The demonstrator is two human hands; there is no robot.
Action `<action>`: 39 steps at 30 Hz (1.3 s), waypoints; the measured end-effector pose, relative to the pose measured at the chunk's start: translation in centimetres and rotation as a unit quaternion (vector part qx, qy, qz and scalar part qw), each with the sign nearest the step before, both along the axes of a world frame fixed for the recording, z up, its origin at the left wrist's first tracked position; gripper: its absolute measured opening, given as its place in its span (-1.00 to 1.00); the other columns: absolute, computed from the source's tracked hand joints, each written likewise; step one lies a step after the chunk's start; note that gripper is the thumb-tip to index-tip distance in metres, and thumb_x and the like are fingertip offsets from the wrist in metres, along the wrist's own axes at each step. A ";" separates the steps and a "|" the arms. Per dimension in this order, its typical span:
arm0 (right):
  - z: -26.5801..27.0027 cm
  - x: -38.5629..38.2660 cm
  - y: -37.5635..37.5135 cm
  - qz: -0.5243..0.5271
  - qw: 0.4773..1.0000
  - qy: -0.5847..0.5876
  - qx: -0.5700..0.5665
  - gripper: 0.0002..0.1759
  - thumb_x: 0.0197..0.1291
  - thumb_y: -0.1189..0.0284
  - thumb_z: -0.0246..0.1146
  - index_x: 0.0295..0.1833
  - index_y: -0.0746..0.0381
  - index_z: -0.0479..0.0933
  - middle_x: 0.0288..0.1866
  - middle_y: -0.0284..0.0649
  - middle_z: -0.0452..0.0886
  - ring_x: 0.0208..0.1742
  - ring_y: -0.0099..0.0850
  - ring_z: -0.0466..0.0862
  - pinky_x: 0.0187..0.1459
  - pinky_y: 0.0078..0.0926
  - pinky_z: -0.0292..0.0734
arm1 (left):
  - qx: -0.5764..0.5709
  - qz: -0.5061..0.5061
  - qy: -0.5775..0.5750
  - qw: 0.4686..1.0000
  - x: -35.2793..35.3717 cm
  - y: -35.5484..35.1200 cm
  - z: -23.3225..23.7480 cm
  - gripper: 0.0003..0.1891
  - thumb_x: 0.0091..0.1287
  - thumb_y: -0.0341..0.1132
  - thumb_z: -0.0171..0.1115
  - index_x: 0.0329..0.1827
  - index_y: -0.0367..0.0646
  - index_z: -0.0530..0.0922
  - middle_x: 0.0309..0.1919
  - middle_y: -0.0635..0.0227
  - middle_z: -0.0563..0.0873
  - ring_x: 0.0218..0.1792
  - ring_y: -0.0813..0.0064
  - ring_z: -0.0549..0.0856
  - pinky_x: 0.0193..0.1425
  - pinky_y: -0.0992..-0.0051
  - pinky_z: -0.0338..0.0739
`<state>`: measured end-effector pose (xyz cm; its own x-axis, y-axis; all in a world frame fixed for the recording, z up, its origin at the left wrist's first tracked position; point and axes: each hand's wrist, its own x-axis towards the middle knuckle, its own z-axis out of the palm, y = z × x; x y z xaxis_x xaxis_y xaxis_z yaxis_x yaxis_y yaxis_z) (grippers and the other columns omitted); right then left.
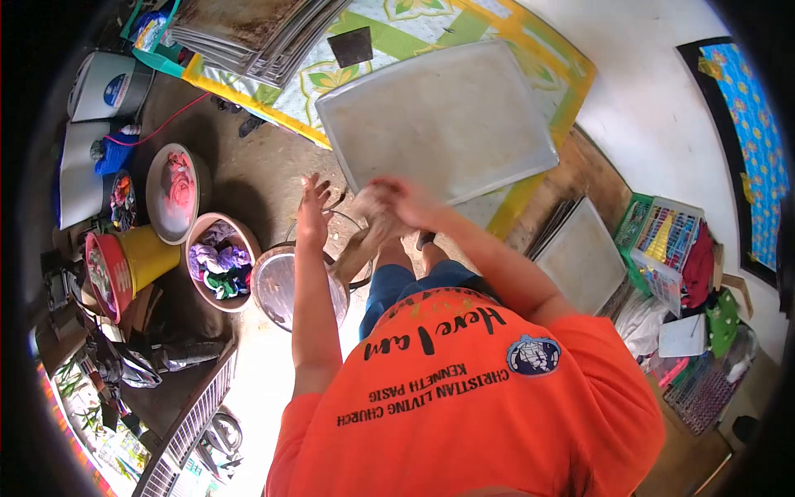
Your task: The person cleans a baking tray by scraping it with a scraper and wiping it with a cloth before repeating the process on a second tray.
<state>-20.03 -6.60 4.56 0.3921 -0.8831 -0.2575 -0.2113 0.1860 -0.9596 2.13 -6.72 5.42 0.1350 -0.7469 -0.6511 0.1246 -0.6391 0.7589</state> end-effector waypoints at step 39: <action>3.1 9.2 0.3 0.250 0.944 0.215 -0.021 -0.50 0.00 0.16 0.19 0.03 0.21 0.57 -0.15 -0.03 0.67 -0.08 -0.06 0.66 -0.02 -0.18 0.55 | 0.050 0.203 0.466 0.860 -1.3 9.4 -6.2 -0.14 0.19 0.53 -0.29 0.26 0.02 0.40 0.14 0.20 0.54 0.18 0.03 0.51 0.21 -0.11 0.40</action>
<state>-10.85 -6.35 7.69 0.6305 -0.6283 -0.4558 -0.6333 -0.0769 -0.7701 0.85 2.66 -0.80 -0.2438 -0.6954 -0.6760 0.8769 -0.4557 0.1526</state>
